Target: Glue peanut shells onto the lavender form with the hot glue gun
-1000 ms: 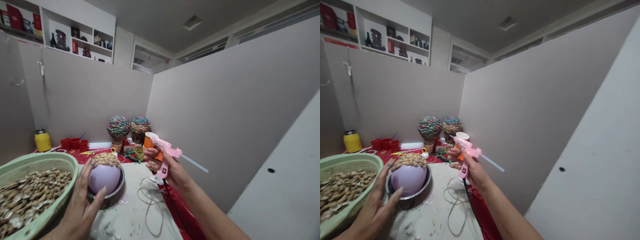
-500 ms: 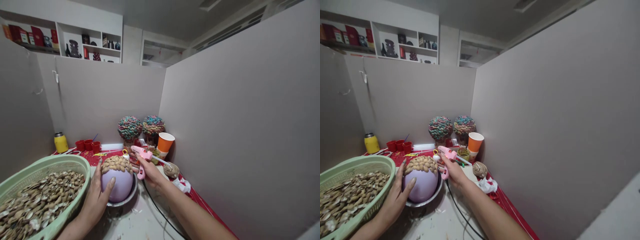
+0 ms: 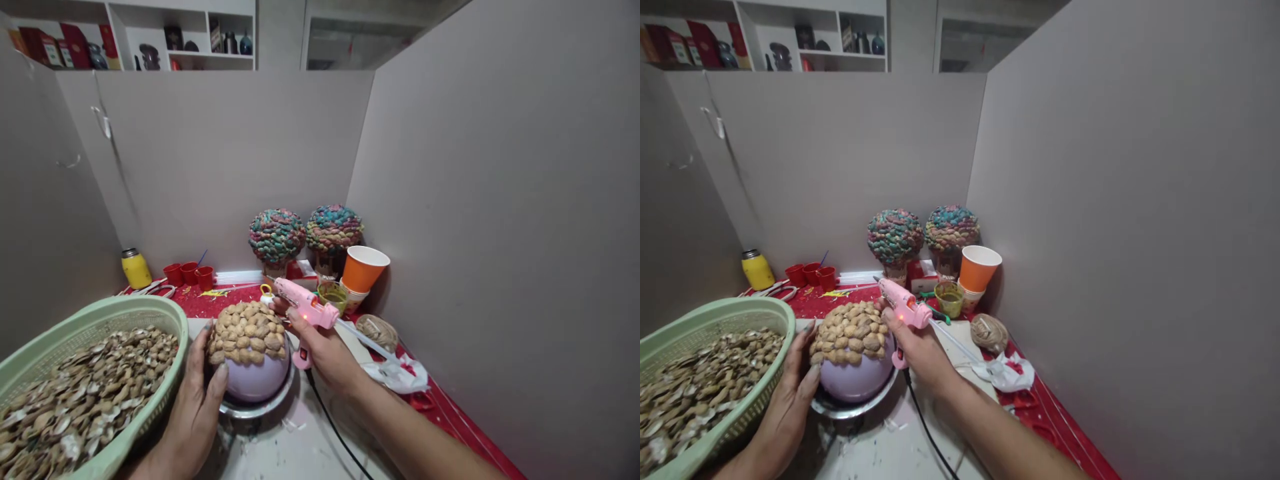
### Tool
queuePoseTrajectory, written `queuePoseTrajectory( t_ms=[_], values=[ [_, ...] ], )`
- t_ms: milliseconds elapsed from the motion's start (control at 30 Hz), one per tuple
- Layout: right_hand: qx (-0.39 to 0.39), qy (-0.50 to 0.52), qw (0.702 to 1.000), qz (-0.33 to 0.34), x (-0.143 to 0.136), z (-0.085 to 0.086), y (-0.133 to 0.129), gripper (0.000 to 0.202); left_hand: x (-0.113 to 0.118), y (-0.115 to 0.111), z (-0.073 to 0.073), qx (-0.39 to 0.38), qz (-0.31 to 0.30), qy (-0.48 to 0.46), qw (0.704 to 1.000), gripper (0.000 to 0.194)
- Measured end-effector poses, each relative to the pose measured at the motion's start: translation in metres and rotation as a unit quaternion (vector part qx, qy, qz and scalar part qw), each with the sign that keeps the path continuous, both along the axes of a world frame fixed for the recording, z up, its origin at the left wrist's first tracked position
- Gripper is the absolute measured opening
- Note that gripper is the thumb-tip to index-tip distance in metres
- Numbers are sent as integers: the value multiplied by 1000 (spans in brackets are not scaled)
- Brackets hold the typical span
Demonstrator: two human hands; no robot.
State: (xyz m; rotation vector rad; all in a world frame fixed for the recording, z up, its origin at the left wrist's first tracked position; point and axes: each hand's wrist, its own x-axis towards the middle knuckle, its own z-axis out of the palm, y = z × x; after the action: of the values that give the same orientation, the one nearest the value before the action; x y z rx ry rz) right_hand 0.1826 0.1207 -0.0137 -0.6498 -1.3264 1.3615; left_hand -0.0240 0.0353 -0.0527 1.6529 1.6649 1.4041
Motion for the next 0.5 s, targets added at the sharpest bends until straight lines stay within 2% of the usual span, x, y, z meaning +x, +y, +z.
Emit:
queuePoseTrajectory(
  t_ms=[133, 300, 500],
  values=[
    [-10, 22, 1000, 0, 1, -3, 0, 47, -1, -2, -1, -4, 10, 15, 1000, 60],
    [12, 21, 1000, 19, 1, -7, -1, 41, -3, -2, -4, -1, 16, 35, 999, 60],
    [4, 18, 1000, -5, 1, -12, 0, 46, -3, -1, -7, -9, 16, 46, 999, 60]
  ],
)
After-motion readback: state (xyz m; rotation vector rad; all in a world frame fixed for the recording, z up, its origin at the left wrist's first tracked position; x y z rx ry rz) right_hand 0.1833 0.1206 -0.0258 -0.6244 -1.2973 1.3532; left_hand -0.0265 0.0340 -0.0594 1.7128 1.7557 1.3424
